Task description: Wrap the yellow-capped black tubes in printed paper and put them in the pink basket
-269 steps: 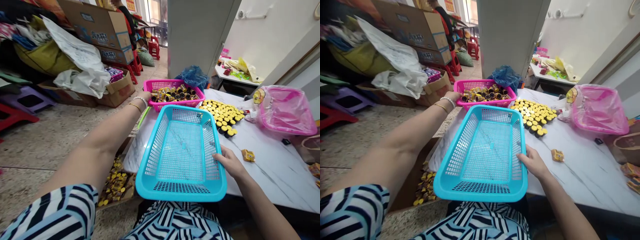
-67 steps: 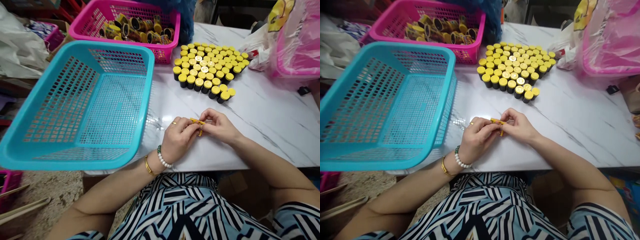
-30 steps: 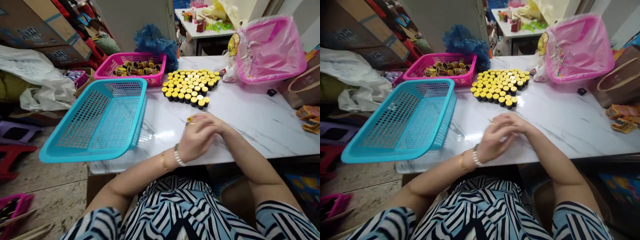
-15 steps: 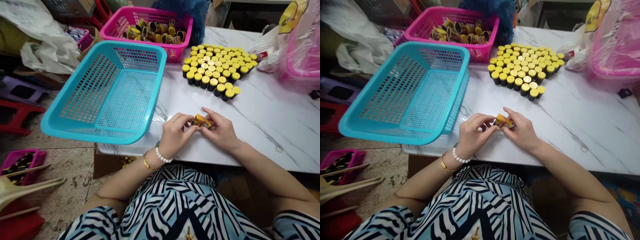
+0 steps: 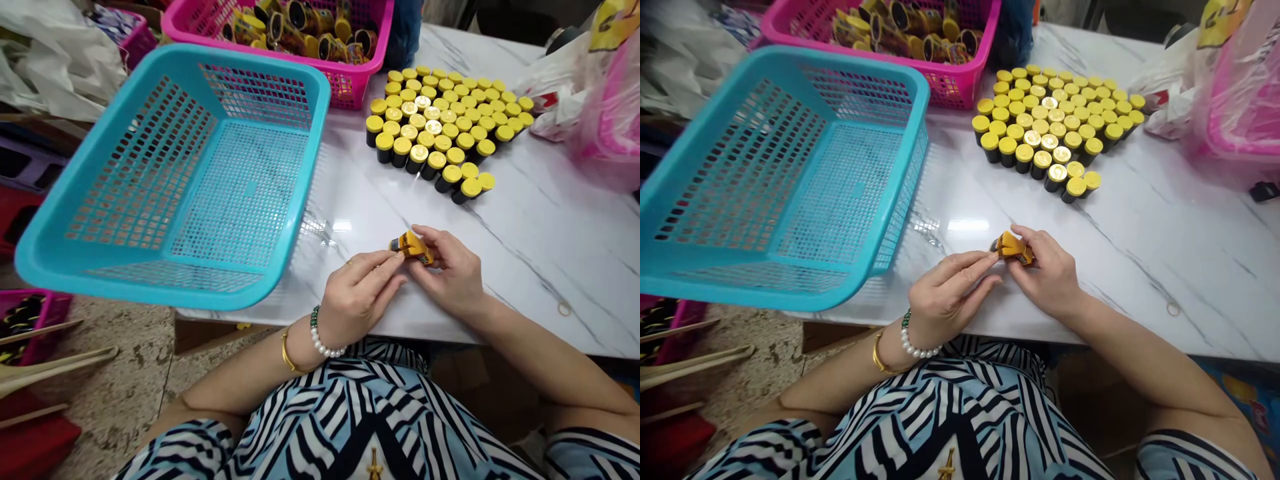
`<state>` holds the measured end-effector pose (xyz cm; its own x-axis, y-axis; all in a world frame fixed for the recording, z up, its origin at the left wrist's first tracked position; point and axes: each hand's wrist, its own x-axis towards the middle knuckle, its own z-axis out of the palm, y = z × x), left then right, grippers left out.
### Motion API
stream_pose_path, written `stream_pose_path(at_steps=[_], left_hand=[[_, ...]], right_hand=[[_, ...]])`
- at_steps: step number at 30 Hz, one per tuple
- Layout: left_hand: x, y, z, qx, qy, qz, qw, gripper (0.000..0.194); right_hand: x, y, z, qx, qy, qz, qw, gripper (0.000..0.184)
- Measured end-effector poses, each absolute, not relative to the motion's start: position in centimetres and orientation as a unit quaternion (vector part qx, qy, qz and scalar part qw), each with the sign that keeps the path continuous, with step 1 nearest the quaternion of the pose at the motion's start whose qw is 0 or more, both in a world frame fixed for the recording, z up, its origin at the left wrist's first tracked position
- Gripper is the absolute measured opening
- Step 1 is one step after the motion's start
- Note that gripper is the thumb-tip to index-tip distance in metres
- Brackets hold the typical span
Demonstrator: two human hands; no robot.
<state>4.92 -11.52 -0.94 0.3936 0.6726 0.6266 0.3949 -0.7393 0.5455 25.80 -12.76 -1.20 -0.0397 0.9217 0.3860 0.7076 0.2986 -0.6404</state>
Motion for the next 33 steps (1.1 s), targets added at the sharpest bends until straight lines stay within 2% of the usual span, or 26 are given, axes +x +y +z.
stream_pose_path(at_steps=[3, 8, 20, 26, 33], left_hand=[[5.0, -11.5, -1.0, 0.821, 0.336, 0.438, 0.143, 0.034], [5.1, -11.4, -0.7, 0.799, 0.353, 0.457, 0.17, 0.02], [5.0, -12.3, -1.2, 0.834, 0.296, 0.461, 0.062, 0.027], [5.6, -11.4, -0.6, 0.778, 0.384, 0.447, 0.219, 0.022], [5.5, -9.6, -0.9, 0.756, 0.409, 0.428, 0.279, 0.007]], right_hand=[[25.8, -12.7, -0.9, -0.568, -0.725, 0.112, 0.373, 0.037], [25.6, -12.7, -0.8, -0.562, -0.731, 0.106, 0.371, 0.037], [25.6, -12.6, -1.0, -0.579, -0.715, 0.108, 0.378, 0.038], [25.6, -12.6, -0.8, -0.548, -0.741, 0.114, 0.37, 0.041], [25.9, -12.6, -0.6, -0.473, -0.8, 0.204, 0.308, 0.074]])
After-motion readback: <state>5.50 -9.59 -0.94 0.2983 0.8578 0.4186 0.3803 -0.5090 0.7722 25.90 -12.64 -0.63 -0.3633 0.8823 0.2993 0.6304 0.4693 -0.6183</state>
